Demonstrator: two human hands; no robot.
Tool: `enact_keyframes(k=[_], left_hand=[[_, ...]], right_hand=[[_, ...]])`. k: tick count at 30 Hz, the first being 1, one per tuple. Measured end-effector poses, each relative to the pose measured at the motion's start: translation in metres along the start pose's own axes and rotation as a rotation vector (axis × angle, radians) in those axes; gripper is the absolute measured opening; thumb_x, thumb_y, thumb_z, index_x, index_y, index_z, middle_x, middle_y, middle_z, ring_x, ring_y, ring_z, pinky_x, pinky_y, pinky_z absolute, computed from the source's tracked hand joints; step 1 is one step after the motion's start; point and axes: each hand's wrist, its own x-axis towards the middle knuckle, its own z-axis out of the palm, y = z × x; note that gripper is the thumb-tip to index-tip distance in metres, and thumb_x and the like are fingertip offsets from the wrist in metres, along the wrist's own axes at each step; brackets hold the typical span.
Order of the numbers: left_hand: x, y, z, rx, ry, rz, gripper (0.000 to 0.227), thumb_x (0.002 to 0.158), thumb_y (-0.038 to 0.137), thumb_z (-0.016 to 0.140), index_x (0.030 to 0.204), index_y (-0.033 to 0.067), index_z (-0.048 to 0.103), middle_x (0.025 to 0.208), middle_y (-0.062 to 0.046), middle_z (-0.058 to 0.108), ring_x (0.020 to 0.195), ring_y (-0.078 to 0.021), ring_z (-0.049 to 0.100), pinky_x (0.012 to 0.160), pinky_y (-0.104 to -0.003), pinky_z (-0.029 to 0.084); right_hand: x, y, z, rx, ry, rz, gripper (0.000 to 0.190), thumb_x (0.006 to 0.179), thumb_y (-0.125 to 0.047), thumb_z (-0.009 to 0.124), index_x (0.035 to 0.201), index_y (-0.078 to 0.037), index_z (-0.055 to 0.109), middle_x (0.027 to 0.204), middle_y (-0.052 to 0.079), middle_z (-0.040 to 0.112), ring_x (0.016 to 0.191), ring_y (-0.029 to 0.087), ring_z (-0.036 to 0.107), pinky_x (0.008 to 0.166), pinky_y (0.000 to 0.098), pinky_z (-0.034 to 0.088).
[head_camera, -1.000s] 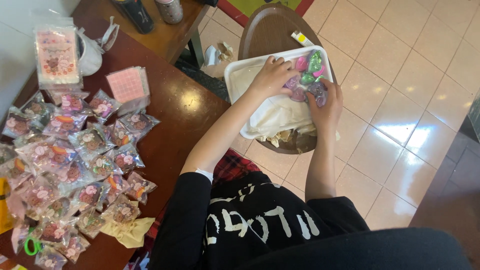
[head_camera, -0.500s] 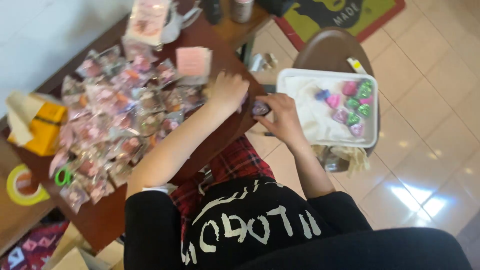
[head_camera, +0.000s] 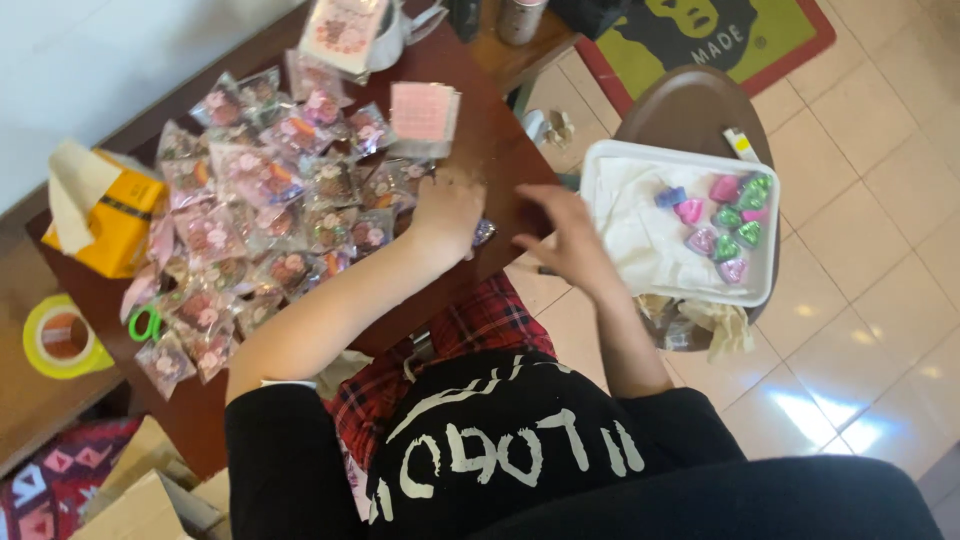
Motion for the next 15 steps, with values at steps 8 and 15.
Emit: enact_keyframes(k=[8, 15], left_hand=[[0.136, 0.144, 0.036, -0.151, 0.519, 0.425, 0.017, 0.091, 0.015, 0.060, 0.104, 0.0079, 0.067, 0.110, -0.013, 0.063, 0.098, -0.0288, 0.064, 0.084, -0.045, 0.049], [0.241, 0.229, 0.106, -0.284, 0.689, 0.562, 0.046, 0.072, 0.012, 0.068, 0.119, 0.0100, 0.070, 0.113, -0.013, 0.064, 0.092, -0.0305, 0.066, 0.077, -0.047, 0.049]], right_hand=[[-0.126, 0.109, -0.096, -0.553, 0.422, 0.485, 0.060, 0.082, -0.016, 0.088, 0.136, -0.007, 0.062, 0.130, 0.015, 0.064, 0.126, 0.040, 0.054, 0.107, 0.0506, 0.041], [-0.141, 0.149, -0.093, -0.612, 0.453, 0.411, 0.059, 0.077, -0.022, 0.089, 0.130, -0.009, 0.065, 0.130, 0.013, 0.064, 0.127, 0.040, 0.051, 0.109, 0.0527, 0.039]])
